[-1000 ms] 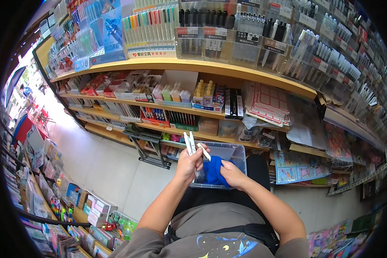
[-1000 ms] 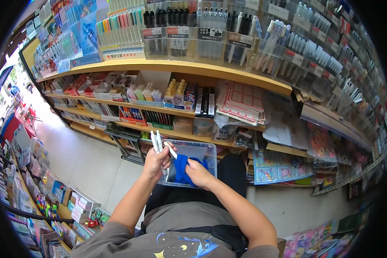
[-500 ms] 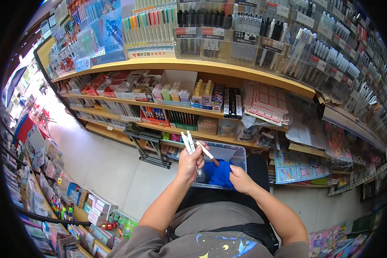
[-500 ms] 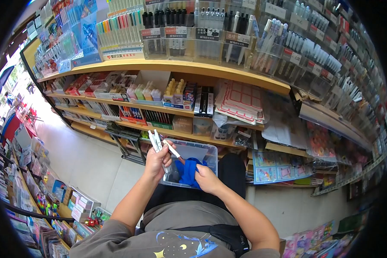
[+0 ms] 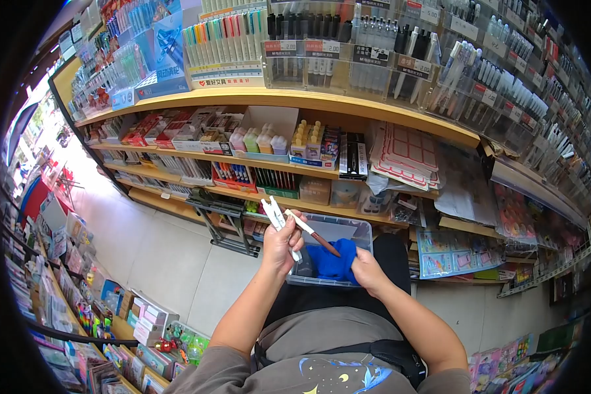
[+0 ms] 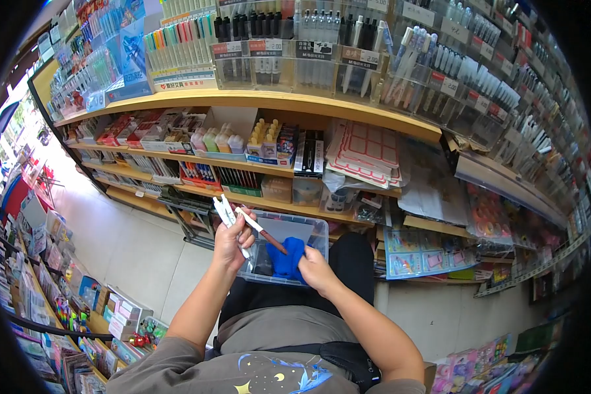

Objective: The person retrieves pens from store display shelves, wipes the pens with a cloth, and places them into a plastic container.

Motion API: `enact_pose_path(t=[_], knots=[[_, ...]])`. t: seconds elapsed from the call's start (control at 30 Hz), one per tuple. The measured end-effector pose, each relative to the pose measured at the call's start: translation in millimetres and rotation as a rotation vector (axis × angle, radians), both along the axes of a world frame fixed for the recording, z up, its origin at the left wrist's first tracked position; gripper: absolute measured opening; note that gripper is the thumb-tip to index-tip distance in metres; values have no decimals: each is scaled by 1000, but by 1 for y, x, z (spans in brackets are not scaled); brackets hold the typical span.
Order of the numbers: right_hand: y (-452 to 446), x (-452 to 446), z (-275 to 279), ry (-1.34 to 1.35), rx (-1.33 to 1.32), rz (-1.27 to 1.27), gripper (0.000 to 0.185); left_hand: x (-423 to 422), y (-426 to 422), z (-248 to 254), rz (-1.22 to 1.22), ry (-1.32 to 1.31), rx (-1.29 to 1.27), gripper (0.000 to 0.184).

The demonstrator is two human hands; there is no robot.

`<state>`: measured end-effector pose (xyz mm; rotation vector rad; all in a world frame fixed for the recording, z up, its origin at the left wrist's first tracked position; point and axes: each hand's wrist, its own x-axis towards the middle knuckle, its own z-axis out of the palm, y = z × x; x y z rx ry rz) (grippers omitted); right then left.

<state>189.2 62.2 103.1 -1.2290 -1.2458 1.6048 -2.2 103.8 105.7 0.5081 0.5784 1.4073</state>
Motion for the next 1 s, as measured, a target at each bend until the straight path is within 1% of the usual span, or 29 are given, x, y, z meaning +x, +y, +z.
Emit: enact_pose_path(t=[0.1, 0.13, 0.2, 0.23, 0.3, 0.33, 0.43, 0.47, 0.57, 0.6, 0.7, 0.73, 0.77, 0.83, 0.87, 0.9, 0.97, 1.0], knots=[[6, -2, -14, -11, 157, 118, 22, -4, 1, -1, 0, 10, 19, 13], [4, -4, -8, 22, 148, 76, 18, -7, 3, -2, 11, -16, 21, 13], [3, -2, -3, -37, 174, 27, 15, -10, 6, -4, 31, -72, 24, 13], [3, -1, -1, -68, 188, 1, 13, -7, 5, -3, 28, -57, 12, 13], [6, 3, 3, -442, 397, -52, 13, -1, 2, 2, 21, -25, -12, 12], [8, 4, 6, -629, 501, -78, 13, -1, 2, -1, -14, -16, 20, 13], [16, 8, 21, -935, 505, -80, 20, 2, 2, -3, 16, 87, 50, 19], [15, 5, 31, -1019, 569, -145, 20, 2, 2, -6, -4, 85, 73, 21], [20, 5, 53, -1152, 545, -32, 18, 3, -3, 4, -113, 49, 90, 19], [23, 3, 56, -1090, 579, -39, 17, 3, -3, 5, -152, 35, 105, 21], [32, -8, 68, -803, 740, -40, 19, 6, -5, 4, -233, 124, 76, 24], [37, -13, 67, -716, 774, -30, 22, 8, -7, 4, -247, 208, 107, 26], [40, -17, 70, -682, 746, -4, 23, 12, -11, 9, -239, 255, 131, 23], [47, -30, 76, -608, 706, 65, 23, 12, -12, 0, -285, 461, 211, 22], [51, -32, 71, -597, 786, 96, 20, 13, -12, -3, -296, 462, 194, 20], [57, -32, 64, -582, 760, 132, 17, 15, -13, -6, -301, 461, 177, 19], [61, -30, 62, -559, 721, 179, 17, 12, -8, -16, -318, 500, 179, 17], [61, -28, 58, -507, 678, 199, 16, 11, -8, -17, -339, 534, 205, 17]])
